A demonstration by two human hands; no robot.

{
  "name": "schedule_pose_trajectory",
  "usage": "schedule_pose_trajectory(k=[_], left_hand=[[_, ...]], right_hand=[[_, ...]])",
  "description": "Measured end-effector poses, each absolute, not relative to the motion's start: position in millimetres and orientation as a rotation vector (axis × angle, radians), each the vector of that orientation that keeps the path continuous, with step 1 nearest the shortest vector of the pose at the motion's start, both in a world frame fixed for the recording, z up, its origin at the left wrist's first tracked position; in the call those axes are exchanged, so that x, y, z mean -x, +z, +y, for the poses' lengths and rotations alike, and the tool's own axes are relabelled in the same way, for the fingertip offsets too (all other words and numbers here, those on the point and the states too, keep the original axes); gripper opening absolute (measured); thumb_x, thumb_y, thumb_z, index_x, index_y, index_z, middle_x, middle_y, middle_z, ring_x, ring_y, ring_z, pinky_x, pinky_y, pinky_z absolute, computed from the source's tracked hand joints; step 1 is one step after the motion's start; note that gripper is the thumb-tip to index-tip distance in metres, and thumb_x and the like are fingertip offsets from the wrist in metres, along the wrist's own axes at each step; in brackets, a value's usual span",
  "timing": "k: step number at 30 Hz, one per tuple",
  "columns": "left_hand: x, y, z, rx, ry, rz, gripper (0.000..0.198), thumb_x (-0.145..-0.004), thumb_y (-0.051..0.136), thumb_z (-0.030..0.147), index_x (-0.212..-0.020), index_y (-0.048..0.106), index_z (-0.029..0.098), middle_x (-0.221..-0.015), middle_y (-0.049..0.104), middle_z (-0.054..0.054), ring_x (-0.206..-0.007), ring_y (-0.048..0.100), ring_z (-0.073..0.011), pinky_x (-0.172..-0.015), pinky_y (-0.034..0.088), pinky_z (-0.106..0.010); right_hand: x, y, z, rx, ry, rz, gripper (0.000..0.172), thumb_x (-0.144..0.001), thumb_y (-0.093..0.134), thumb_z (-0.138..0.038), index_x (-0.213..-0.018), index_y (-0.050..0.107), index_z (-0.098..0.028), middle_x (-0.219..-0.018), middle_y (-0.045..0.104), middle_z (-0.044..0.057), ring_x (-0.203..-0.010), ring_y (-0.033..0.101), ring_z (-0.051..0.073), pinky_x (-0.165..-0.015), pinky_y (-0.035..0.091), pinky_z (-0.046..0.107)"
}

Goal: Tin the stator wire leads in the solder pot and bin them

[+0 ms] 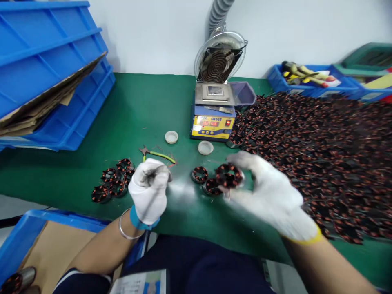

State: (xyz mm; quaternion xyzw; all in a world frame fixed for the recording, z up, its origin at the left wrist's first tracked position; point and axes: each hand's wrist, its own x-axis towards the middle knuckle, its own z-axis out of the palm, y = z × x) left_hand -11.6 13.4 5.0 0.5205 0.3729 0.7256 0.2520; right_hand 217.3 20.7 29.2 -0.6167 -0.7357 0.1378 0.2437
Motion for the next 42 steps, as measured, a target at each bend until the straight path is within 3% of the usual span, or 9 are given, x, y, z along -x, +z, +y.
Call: schedule_pose_trajectory(k=[5, 10, 15, 20, 24, 28, 34, 39, 42], left_hand=[[14, -2, 14, -1.565, 1.869, 0.993, 0.013, -0.092, 0.069, 0.021, -0.080, 0.064, 0.019, -0.070, 0.063, 0.001, -0.060, 0.060, -0.0119, -0.055, 0.050, -0.023], [13, -2, 13, -1.459, 1.862, 1.035, 0.022, -0.094, 0.068, 0.032, -0.077, 0.064, 0.018, -0.069, 0.064, -0.001, -0.057, 0.061, -0.0120, -0.053, 0.051, -0.023], [14, 8, 15, -1.203, 1.800, 1.076, 0.032, -0.091, 0.071, 0.043, -0.074, 0.064, 0.017, -0.067, 0.064, 0.000, -0.053, 0.060, -0.0111, -0.052, 0.052, -0.023], [14, 10, 12, -1.259, 1.804, 1.020, 0.026, -0.094, 0.068, 0.036, -0.076, 0.065, 0.018, -0.069, 0.065, 0.000, -0.056, 0.061, -0.0114, -0.055, 0.053, -0.022], [15, 9, 12, -1.287, 1.799, 0.982, 0.023, -0.096, 0.066, 0.032, -0.077, 0.065, 0.018, -0.070, 0.065, 0.000, -0.058, 0.062, -0.0116, -0.056, 0.053, -0.023], [16, 7, 12, -1.301, 1.798, 0.956, 0.020, -0.097, 0.065, 0.027, -0.079, 0.066, 0.018, -0.073, 0.065, 0.000, -0.060, 0.061, -0.0114, -0.057, 0.052, -0.023], [15, 8, 14, -1.299, 1.772, 0.974, 0.020, -0.096, 0.065, 0.026, -0.078, 0.066, 0.018, -0.070, 0.064, 0.000, -0.059, 0.060, -0.0116, -0.056, 0.051, -0.023], [18, 7, 11, -1.371, 1.706, 1.041, 0.019, -0.098, 0.060, 0.025, -0.081, 0.064, 0.019, -0.073, 0.064, -0.001, -0.061, 0.063, -0.0129, -0.058, 0.053, -0.024], [19, 7, 9, -1.721, 1.620, 1.094, 0.009, -0.097, 0.061, 0.025, -0.090, 0.064, 0.019, -0.080, 0.068, -0.004, -0.068, 0.067, -0.0161, -0.064, 0.056, -0.028]], right_hand=[[-217, 30, 92, 2.371, 0.482, -1.938, 0.064, -0.064, 0.075, -0.039, -0.127, 0.063, -0.029, -0.101, 0.075, 0.004, -0.102, 0.071, 0.034, -0.090, 0.056, 0.051], [-212, 12, 126, 2.339, 0.502, -2.191, 0.055, -0.070, 0.071, -0.043, -0.121, 0.067, -0.024, -0.109, 0.074, 0.008, -0.103, 0.070, 0.030, -0.084, 0.055, 0.037], [-210, 13, 127, 2.312, 0.543, -2.215, 0.059, -0.074, 0.069, -0.047, -0.129, 0.066, -0.024, -0.113, 0.073, 0.008, -0.105, 0.069, 0.031, -0.087, 0.054, 0.039], [-214, 12, 124, 2.309, 0.540, -2.130, 0.066, -0.075, 0.070, -0.051, -0.137, 0.062, -0.028, -0.118, 0.073, 0.007, -0.108, 0.068, 0.032, -0.089, 0.054, 0.041], [-217, 8, 118, 2.109, 0.211, -2.198, 0.066, -0.084, 0.065, -0.047, -0.144, 0.056, -0.022, -0.132, 0.065, 0.012, -0.114, 0.064, 0.031, -0.094, 0.052, 0.039], [-215, 5, 116, 1.823, -0.272, -2.587, 0.052, -0.093, 0.054, -0.038, -0.139, 0.059, -0.015, -0.130, 0.061, 0.021, -0.108, 0.061, 0.036, -0.084, 0.049, 0.044], [-202, 7, 112, 1.833, -0.338, -2.729, 0.046, -0.103, 0.031, -0.028, -0.137, 0.059, -0.017, -0.124, 0.063, 0.020, -0.099, 0.058, 0.029, -0.074, 0.044, 0.038], [-207, 32, 111, 1.806, -0.429, -2.697, 0.046, -0.100, 0.045, -0.034, -0.140, 0.057, -0.016, -0.129, 0.061, 0.021, -0.101, 0.058, 0.030, -0.074, 0.042, 0.038], [-212, 63, 137, 1.810, -0.572, -2.531, 0.054, -0.092, 0.058, -0.035, -0.143, 0.055, -0.015, -0.130, 0.060, 0.022, -0.108, 0.058, 0.033, -0.079, 0.044, 0.040]])
